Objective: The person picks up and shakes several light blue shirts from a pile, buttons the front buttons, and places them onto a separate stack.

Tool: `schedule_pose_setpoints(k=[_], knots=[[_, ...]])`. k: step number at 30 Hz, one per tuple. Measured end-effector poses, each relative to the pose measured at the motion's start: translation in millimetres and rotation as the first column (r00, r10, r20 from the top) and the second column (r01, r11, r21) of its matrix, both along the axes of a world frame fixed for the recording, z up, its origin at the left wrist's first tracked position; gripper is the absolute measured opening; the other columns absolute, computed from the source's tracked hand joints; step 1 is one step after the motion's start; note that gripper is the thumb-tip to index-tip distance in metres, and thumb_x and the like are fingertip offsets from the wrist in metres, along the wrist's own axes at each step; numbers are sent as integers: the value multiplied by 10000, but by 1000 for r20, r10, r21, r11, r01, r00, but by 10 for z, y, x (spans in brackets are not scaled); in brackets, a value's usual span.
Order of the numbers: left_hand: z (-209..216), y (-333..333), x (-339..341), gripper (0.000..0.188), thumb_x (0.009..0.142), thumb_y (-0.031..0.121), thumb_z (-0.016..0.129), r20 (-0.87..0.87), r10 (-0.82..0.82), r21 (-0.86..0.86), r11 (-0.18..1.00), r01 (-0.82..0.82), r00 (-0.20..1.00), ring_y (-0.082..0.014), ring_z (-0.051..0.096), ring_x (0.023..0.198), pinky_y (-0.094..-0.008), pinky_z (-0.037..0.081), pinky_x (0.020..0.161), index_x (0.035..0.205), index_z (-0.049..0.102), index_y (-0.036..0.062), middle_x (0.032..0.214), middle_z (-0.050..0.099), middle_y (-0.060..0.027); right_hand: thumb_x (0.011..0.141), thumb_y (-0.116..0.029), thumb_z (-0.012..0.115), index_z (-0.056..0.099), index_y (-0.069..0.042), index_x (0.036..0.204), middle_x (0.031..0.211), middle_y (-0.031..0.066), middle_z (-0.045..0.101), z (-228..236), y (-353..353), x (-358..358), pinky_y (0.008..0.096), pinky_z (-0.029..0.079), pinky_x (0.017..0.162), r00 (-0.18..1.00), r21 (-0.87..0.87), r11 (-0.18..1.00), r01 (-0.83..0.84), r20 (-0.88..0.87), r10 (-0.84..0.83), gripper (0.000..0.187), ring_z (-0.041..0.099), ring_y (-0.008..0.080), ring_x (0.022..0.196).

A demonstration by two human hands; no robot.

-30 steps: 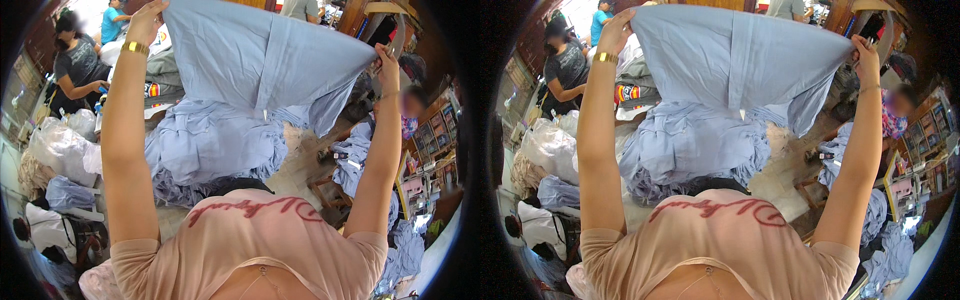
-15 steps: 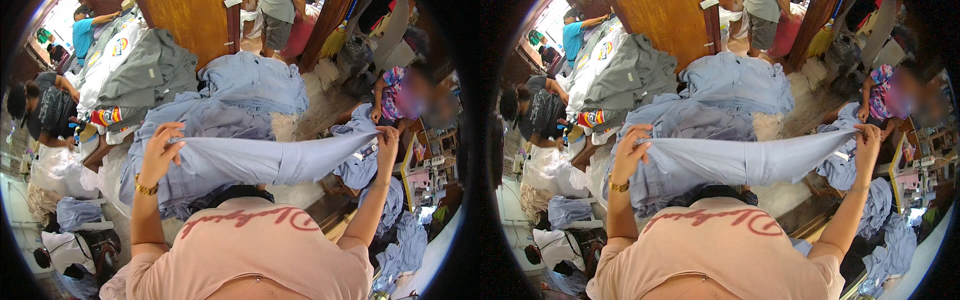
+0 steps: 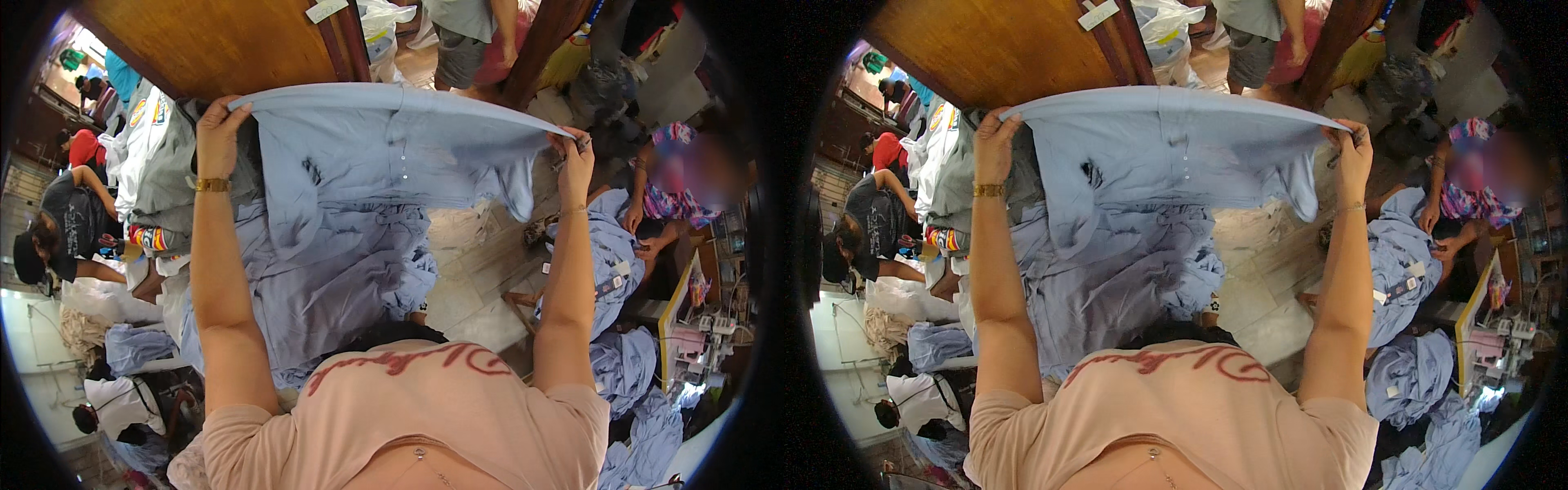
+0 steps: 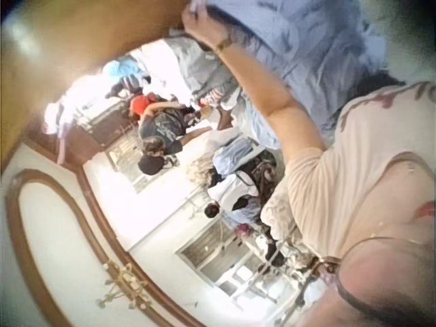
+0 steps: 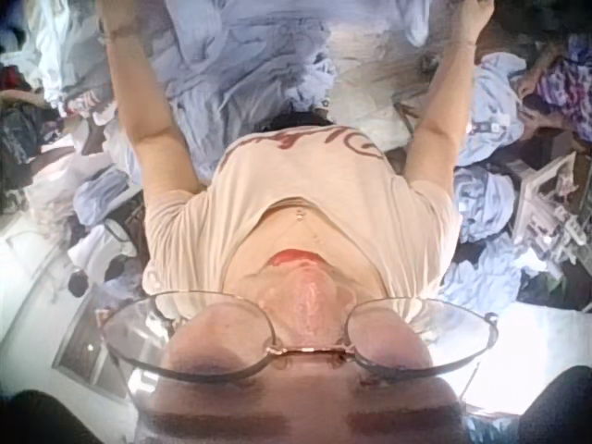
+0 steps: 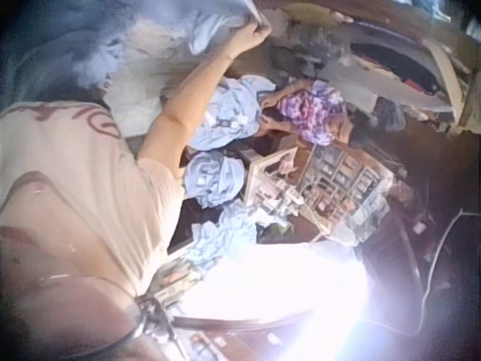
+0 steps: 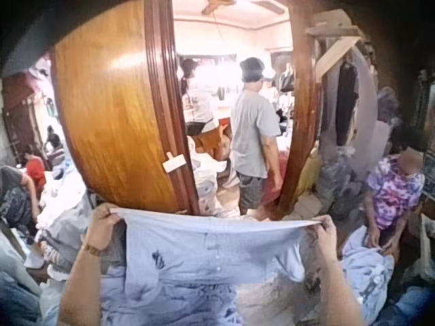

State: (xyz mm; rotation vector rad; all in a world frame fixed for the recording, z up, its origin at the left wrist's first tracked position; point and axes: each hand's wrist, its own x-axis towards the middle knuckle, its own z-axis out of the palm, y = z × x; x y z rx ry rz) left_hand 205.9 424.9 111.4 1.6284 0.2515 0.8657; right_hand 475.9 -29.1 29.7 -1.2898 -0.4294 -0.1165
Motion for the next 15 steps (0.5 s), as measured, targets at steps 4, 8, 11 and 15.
schedule_pose_setpoints(k=[4,8,11,15], knots=[[-102,44,79,150,740,-11,618,-90,125,170,979,-109,988,-91,536,791,-217,429,728,886,581,-8,850,591,-36,845,17,423,507,26,884,899,107,572,-205,220,362,283,466,796,995,29,997,65,75,-67,93,558,153,841],[-836,111,27,226,631,-50,617,-376,75,325,944,56,923,-137,557,865,-256,426,786,844,603,24,899,609,-48,774,24,438,529,-22,846,870,73,597,-1186,288,672,264,418,756,983,-309,940,146,152,-103,124,538,149,811],[-1522,62,20,203,617,-28,631,-578,136,422,894,152,804,-175,585,833,-271,446,748,807,611,40,849,620,-61,778,-41,469,544,-42,839,811,127,598,-1919,485,525,309,433,710,988,-687,714,132,36,-148,96,567,231,754],[-2124,-51,122,198,599,-47,596,-724,197,489,822,290,661,-281,574,803,-329,459,711,781,596,33,834,582,-106,777,-67,473,560,-46,844,803,171,592,-2941,532,268,368,442,693,973,-873,487,-19,-127,-191,112,569,322,758]])
